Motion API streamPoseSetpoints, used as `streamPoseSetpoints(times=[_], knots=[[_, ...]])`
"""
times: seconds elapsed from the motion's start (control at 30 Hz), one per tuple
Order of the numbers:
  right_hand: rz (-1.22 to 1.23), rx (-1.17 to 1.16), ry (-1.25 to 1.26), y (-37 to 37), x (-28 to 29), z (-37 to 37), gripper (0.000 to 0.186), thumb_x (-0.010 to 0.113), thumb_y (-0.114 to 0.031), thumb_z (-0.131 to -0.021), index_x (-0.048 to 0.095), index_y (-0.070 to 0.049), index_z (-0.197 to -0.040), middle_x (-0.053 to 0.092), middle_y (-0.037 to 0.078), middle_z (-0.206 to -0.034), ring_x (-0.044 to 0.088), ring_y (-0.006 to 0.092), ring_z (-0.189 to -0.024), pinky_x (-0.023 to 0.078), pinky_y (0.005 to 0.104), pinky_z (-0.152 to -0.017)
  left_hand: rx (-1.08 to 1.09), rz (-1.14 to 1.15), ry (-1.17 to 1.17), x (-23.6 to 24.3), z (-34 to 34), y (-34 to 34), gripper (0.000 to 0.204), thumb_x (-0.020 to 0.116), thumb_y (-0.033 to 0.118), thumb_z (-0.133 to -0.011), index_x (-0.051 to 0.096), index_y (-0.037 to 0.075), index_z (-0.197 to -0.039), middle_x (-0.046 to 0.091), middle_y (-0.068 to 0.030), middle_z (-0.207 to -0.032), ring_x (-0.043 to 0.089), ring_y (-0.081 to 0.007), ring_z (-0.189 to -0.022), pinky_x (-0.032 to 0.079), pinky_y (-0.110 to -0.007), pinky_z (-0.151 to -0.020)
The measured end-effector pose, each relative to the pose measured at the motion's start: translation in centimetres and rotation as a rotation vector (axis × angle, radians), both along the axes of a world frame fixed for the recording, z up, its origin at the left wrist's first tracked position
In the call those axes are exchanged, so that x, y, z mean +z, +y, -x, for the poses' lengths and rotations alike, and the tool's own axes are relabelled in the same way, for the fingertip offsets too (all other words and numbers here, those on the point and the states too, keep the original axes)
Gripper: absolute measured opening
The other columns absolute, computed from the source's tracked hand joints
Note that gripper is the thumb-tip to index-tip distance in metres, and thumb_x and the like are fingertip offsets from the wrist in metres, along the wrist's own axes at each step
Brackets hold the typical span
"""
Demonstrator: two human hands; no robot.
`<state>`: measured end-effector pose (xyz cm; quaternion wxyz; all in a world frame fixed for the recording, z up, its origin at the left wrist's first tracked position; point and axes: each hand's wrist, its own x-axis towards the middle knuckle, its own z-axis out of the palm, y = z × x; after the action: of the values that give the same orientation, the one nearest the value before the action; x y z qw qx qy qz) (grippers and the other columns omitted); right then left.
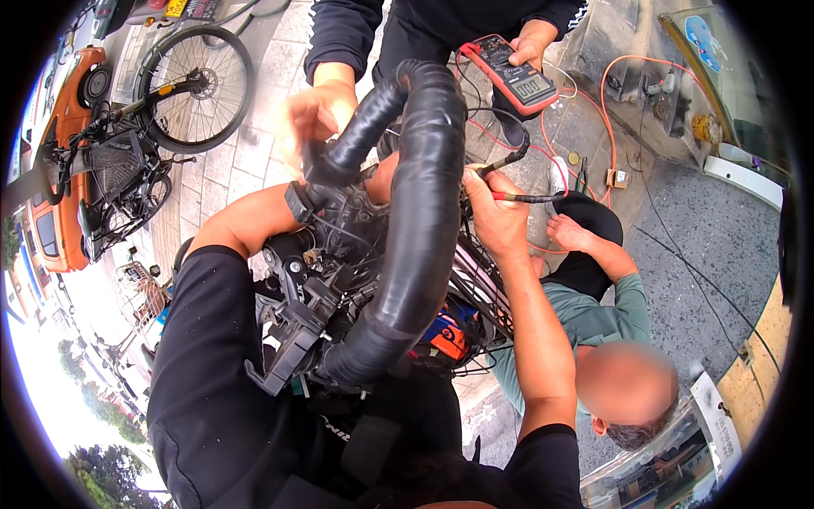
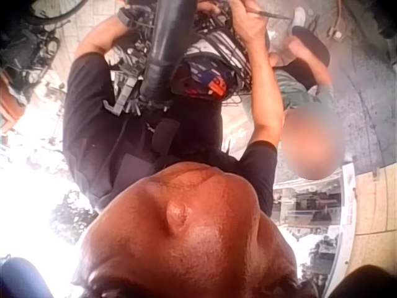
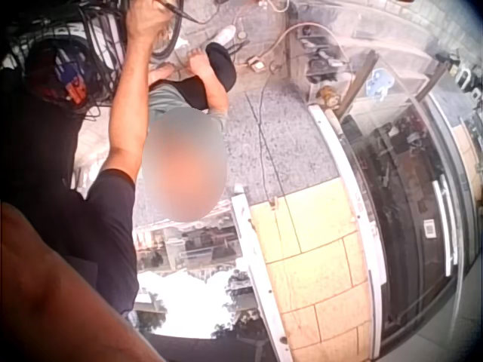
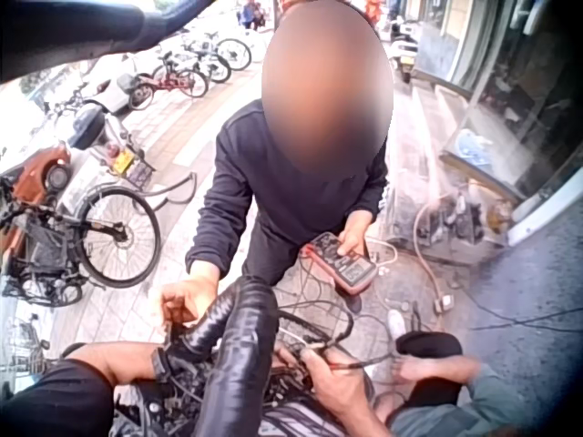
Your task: The person holds a multimeter and tests electrical connections on a bicycle's handlebar assembly. Another person assists by holding the multimeter probes to the wiring while the camera wearer manipulates the components.
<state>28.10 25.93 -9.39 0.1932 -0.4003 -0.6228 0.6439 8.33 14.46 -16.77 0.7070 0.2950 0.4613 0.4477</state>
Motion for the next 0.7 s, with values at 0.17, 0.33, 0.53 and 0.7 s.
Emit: streamPoseSetpoints(times=[0.17,0.33,0.53,0.7], knots=[[0.019,0.004,-0.009,0.1,0.1,-0.1,0.023,0.075,-0.019,-0.103,0.076,0.002,-0.110,0.066,0.000,-0.077,0.055,0.0052,-0.066,0.045,0.0265,-0.058,0.054,-0.053,-0.005,-1.1,-0.2,-0.1,0.018,0.082,0.006,-0.096,0.075,-0.005,-0.109,0.081,-0.0121,-0.099,0.078,-0.0171,-0.092,0.064,-0.030,-0.085],[-0.019,-0.010,0.014,0.0,0.1,0.2,0.021,0.075,-0.018,-0.103,0.076,0.002,-0.108,0.067,0.000,-0.077,0.055,0.0051,-0.067,0.045,0.0263,-0.058,0.042,-0.042,0.020,-1.6,0.1,-0.4,0.019,0.082,0.005,-0.096,0.074,-0.006,-0.110,0.080,-0.0130,-0.101,0.078,-0.0179,-0.093,0.064,-0.031,-0.086],[0.009,0.004,-0.033,0.0,0.5,0.1,0.020,0.075,-0.018,-0.103,0.076,0.002,-0.106,0.066,0.000,-0.077,0.055,0.0047,-0.067,0.045,0.0261,-0.058,0.147,-0.131,0.077,-6.3,-0.3,-1.7,0.021,0.082,0.005,-0.096,0.073,-0.006,-0.111,0.080,-0.0134,-0.102,0.078,-0.0185,-0.095,0.064,-0.031,-0.087],[0.042,-0.014,-0.017,-0.1,0.7,0.1,0.020,0.075,-0.018,-0.103,0.076,0.003,-0.105,0.065,-0.002,-0.075,0.055,0.0048,-0.066,0.045,0.0264,-0.057,0.151,-0.188,0.128,-6.7,-0.6,-1.7,0.020,0.082,0.005,-0.096,0.074,-0.006,-0.110,0.080,-0.0123,-0.101,0.078,-0.0172,-0.095,0.064,-0.031,-0.088]])
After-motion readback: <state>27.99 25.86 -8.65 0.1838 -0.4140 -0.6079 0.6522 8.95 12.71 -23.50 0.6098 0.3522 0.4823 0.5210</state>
